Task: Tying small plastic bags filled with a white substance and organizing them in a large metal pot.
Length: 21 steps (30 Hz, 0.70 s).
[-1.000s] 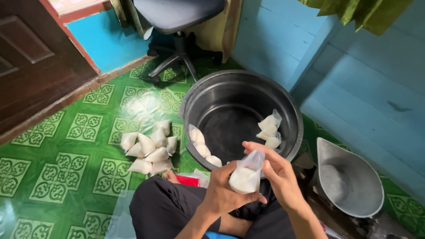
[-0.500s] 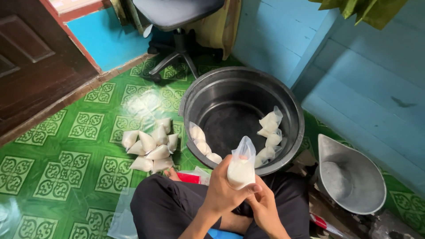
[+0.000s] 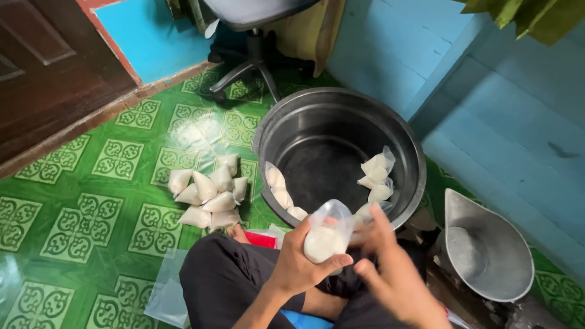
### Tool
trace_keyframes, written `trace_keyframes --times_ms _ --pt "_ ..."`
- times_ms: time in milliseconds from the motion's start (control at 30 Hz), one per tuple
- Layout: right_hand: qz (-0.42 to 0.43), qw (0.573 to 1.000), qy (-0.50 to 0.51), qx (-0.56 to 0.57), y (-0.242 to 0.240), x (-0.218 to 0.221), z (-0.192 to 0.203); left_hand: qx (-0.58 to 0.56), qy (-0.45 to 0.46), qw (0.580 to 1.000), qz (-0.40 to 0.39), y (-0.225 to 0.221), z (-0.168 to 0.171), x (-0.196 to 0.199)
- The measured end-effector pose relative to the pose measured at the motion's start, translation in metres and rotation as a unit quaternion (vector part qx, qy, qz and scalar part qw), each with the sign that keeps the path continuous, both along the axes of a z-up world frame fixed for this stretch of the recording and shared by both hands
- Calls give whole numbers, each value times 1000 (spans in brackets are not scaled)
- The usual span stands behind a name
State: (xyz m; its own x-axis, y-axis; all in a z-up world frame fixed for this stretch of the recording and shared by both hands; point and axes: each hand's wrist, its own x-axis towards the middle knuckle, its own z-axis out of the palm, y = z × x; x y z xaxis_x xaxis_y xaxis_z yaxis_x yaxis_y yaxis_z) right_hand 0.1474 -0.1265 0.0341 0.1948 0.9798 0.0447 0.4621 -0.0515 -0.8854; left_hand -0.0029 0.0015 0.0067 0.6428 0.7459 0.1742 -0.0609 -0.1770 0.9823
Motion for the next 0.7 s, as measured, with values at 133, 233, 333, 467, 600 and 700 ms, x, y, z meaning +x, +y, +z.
trace_keyframes --times_ms 133,233,333,467,600,700 --pt "51 974 -204 84 10 24 59 36 70 993 -91 2 10 -7" --pt "154 932 -324 48 20 27 83 14 70 988 -139 0 14 -10" --pt "213 917 -337 27 27 27 86 4 71 984 -163 0 20 -13" --pt "238 910 -338 -2 30 37 85 -30 35 988 -151 -2 4 -17" --pt "221 916 -335 5 28 40 79 -7 2 993 -121 -6 5 -17" --pt "198 937 -276 -79 32 34 92 -2 76 994 -82 -8 9 -16"
